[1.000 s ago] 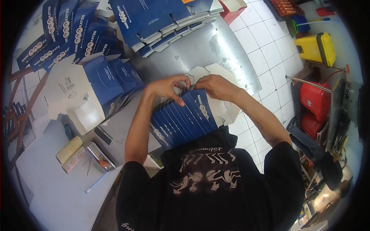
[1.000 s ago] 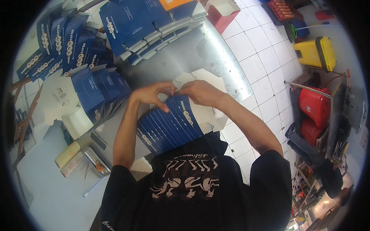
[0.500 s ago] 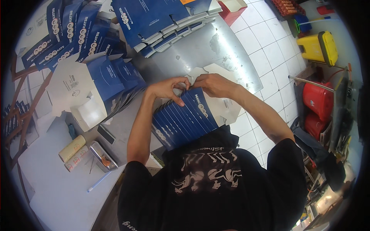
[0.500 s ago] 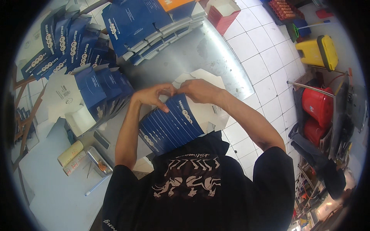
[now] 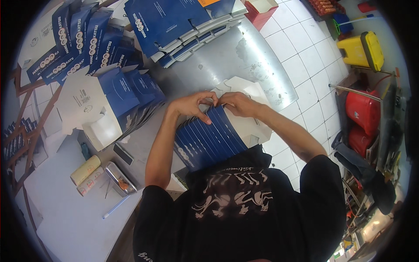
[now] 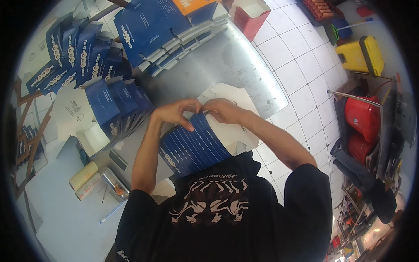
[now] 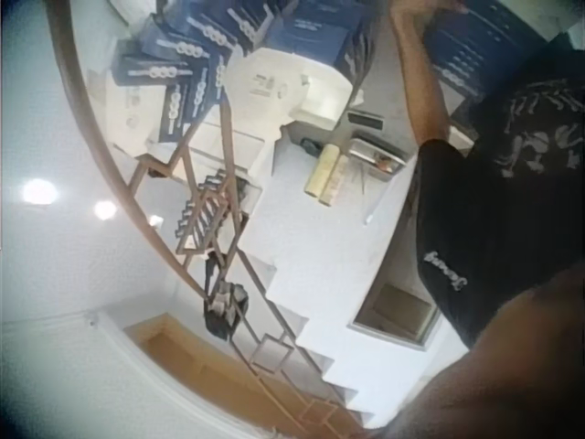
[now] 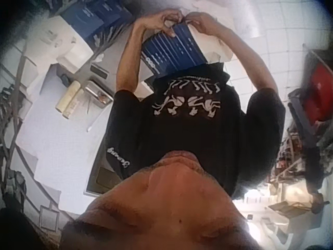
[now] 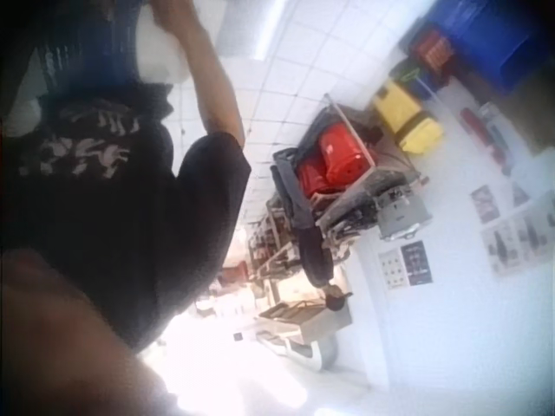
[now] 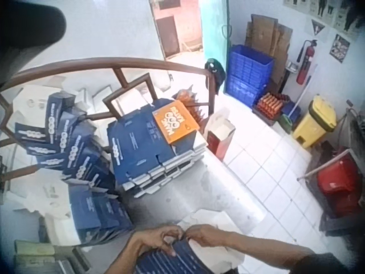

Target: The person picks up flat cardboard pieces from a stack on a metal counter and folds them into boxes, placing each assembled box into a larger blue container.

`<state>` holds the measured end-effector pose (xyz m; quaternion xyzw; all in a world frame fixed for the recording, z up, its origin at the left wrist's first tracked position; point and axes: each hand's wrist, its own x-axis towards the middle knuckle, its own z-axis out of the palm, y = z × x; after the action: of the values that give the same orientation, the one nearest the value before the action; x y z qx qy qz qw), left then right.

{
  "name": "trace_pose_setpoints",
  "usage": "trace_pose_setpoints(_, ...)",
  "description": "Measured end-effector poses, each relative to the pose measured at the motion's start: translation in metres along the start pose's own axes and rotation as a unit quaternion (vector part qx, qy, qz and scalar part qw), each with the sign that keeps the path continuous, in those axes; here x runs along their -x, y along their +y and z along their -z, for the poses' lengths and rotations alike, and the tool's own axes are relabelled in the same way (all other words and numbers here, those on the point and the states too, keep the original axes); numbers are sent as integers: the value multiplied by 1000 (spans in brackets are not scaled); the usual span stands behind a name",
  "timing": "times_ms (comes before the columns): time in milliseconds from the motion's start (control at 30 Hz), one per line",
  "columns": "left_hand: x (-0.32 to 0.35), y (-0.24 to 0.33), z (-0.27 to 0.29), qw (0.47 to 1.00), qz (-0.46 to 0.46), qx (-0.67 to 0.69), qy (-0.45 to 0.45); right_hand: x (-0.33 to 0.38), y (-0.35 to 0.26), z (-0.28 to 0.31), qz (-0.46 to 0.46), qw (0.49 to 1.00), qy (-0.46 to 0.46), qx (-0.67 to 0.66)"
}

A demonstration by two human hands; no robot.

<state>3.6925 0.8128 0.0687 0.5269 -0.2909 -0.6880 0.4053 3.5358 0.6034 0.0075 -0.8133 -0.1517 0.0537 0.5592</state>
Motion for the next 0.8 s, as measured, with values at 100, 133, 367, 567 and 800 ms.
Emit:
trace_pose_setpoints(100, 9, -2, -3, 1000, -4, 12, 27, 13, 15, -34, -22, 993, 99, -53)
trace_pose_setpoints(133, 11, -5, -5, 999, -14, 6, 39, 15, 14, -44, -26, 989, 125, -73)
trace_pose_setpoints(367, 17, -4, -18, 989, 38, 60, 128, -2, 6, -96, -149, 915, 247, -283)
trace_pose_setpoints(567, 25, -7, -22, 978, 44, 94, 179, -14, 17, -79, -117, 960, 103, -232)
trace_pose_setpoints(800, 37, -11, -35, 964, 31, 34, 260, -17, -17, -55, -100, 974, 169, -112)
